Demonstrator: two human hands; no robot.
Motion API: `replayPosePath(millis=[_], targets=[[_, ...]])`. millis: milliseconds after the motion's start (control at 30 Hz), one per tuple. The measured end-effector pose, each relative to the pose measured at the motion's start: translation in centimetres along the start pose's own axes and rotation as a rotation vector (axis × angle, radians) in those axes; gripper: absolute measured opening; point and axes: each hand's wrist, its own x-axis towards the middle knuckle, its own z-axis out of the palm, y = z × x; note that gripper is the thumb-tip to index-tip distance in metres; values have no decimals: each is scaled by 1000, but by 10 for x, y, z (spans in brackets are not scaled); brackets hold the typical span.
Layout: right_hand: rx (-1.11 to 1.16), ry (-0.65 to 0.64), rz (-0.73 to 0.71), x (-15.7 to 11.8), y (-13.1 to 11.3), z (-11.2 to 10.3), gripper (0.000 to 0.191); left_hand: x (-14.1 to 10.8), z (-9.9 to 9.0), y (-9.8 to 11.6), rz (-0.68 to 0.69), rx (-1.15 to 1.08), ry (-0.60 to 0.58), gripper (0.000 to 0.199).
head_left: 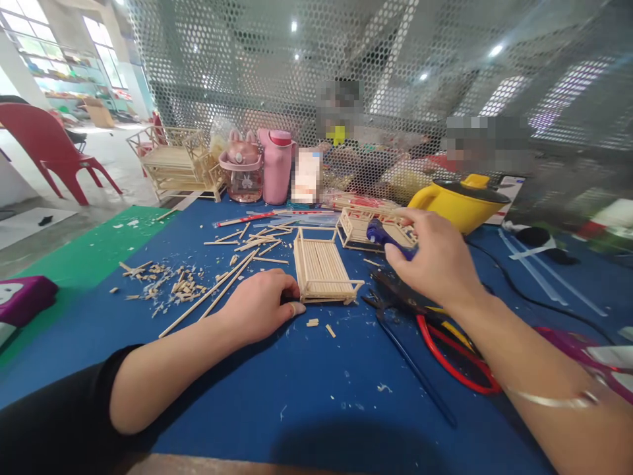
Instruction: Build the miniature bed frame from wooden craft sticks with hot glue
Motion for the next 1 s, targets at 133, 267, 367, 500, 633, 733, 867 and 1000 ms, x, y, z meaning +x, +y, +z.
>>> replayPosePath(millis=[133,267,367,500,633,733,867,1000], targets=[[268,133,-183,-8,-39,-32,21,-2,-4,0,-28,-55,45,17],[594,-499,-155,24,-50,-18,22,-5,-7,1,8,-102,56,20],[740,-932,-187,58,-53,6,20,-5,-3,3,0,-57,26,20],[786,-1124,-297,74,-60,28,21,-3,7,6,-44,-4,84,23],[824,-1123,-280,65,-65,35,21,-1,12,7,-54,43,117,21],[826,-1099,-283,62,-66,37,19,-2,13,6,-56,45,113,21],[776,-1066,-309,66,-62,30,18,-2,14,5,-43,5,131,21],[723,-806,-176,56,-52,0,23,-1,17,3,-42,-60,166,20]])
